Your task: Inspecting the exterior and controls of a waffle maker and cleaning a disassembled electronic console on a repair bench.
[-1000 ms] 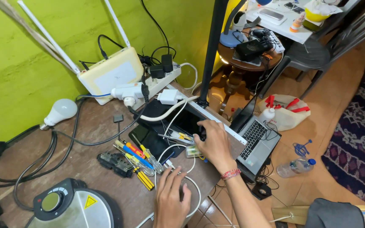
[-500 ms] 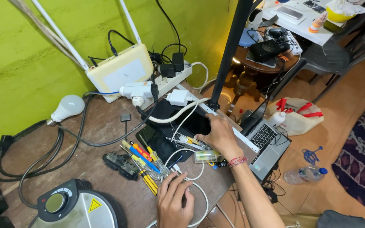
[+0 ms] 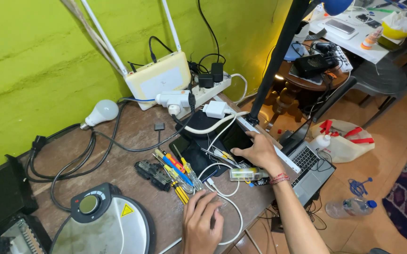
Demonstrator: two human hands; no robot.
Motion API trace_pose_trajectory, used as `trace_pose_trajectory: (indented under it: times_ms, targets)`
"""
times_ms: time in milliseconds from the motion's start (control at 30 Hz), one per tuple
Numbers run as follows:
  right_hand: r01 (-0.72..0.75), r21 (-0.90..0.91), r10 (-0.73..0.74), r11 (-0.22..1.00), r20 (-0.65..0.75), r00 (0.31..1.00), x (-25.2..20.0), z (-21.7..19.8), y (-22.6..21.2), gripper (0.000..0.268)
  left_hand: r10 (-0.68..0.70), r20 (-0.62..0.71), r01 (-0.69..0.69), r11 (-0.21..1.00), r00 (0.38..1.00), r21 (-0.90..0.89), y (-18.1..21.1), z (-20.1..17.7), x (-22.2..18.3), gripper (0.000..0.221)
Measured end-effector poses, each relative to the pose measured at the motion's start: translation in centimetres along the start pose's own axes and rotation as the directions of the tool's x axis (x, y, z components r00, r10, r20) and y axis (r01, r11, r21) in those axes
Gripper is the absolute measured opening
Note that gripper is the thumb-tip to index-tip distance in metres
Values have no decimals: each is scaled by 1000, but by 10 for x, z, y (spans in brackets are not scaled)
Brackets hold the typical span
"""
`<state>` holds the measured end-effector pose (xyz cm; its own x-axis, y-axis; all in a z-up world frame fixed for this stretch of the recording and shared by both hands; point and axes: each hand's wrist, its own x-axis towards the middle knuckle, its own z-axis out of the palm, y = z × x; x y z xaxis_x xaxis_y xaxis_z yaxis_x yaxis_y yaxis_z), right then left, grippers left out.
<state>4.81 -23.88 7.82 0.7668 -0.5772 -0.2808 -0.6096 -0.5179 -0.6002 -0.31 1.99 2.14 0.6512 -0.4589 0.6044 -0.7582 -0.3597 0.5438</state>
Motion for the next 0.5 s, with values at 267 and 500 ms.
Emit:
trace_pose_trajectory:
  times_ms: [267, 500]
  targets:
    - [-90, 266, 95, 960, -6, 995, -14, -8, 2, 30, 4, 31, -2, 999, 1000, -38, 5, -4, 4, 23]
    - [-111, 695, 60, 710, 97, 993, -41, -20, 8, 17, 9, 54, -5, 997, 999, -78, 11, 0, 17, 22]
